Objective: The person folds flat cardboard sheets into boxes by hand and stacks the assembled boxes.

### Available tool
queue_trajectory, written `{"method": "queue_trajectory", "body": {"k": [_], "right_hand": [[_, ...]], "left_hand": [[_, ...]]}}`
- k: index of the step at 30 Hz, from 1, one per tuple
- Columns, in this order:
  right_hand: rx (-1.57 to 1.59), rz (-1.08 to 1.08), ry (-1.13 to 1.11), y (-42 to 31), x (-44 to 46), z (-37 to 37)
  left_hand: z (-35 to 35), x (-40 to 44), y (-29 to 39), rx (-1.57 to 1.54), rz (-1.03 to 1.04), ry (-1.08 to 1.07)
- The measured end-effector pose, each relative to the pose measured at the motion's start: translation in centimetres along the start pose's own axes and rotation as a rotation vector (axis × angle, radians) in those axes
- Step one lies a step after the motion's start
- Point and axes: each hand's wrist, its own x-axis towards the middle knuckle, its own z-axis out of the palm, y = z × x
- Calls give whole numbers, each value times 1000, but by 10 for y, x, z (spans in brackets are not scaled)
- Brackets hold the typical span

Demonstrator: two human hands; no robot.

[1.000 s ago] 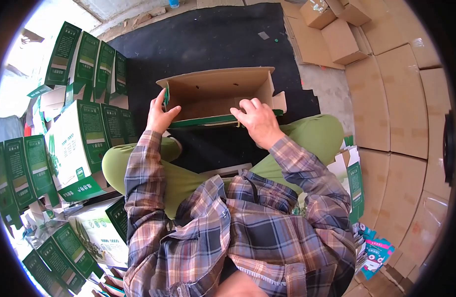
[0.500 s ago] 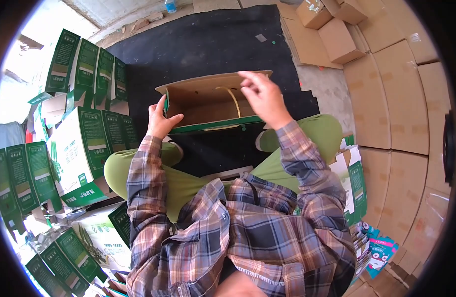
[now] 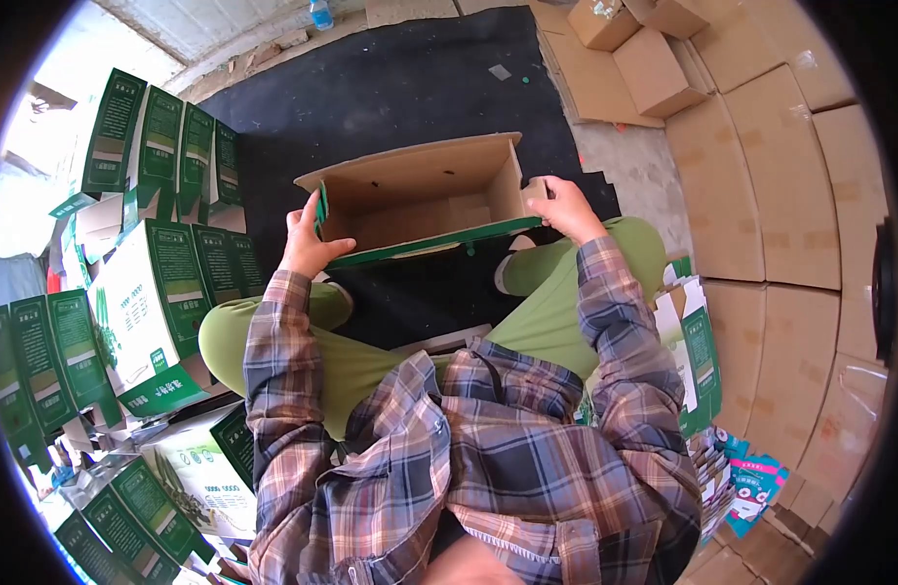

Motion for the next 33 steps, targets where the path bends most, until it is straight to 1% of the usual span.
{"method": "queue_trajectory", "body": {"k": [2, 4, 8, 10, 11, 15, 16, 17, 18, 19, 20, 22, 24, 26, 28, 29, 32, 33], "right_hand": [[51, -2, 35, -4, 0, 4], [-9, -178, 85, -2, 5, 10], [-58, -127, 41, -9, 3, 7], [-63, -101, -89, -16, 0, 7], [-65, -103, -93, -20, -1, 5], [-73, -106, -228, -30, 6, 8], [-55, -97, -260, -29, 8, 9], [-13, -76, -318, -29, 14, 10], [-13, -78, -323, -29, 19, 12], [22, -29, -314, -30, 23, 13], [57, 22, -304, -31, 26, 13], [59, 51, -304, -26, 35, 14], [145, 104, -299, -18, 42, 16], [138, 114, -310, -18, 43, 18], [163, 165, -291, -19, 42, 19], [163, 167, -289, -20, 42, 17], [242, 112, -305, -15, 45, 16], [292, 119, -271, -9, 50, 17]], "left_hand": [[0, 1, -1, 9, 65, -23], [1, 0, -2, 13, 89, -35], [3, 2, -5, 32, 165, -44], [4, 3, -5, 28, 165, -49], [4, 3, -5, 24, 162, -50], [6, 2, -8, 47, 181, -49], [6, 3, -10, 52, 169, -41], [8, 4, -12, 4, 126, -93], [10, 6, -12, -45, 89, -146], [9, 5, -6, -52, 25, -193], [5, 3, -1, -53, 23, -194], [0, 2, 5, -91, -78, -295], [0, 4, -1, -117, -96, -296], [0, 8, -12, -146, -108, -297], [-4, 8, -22, -279, -42, -320], [-6, 7, -24, -350, -40, -324], [-14, 4, -22, -305, -20, -318], [-10, 6, -27, -339, -44, -255]]}}
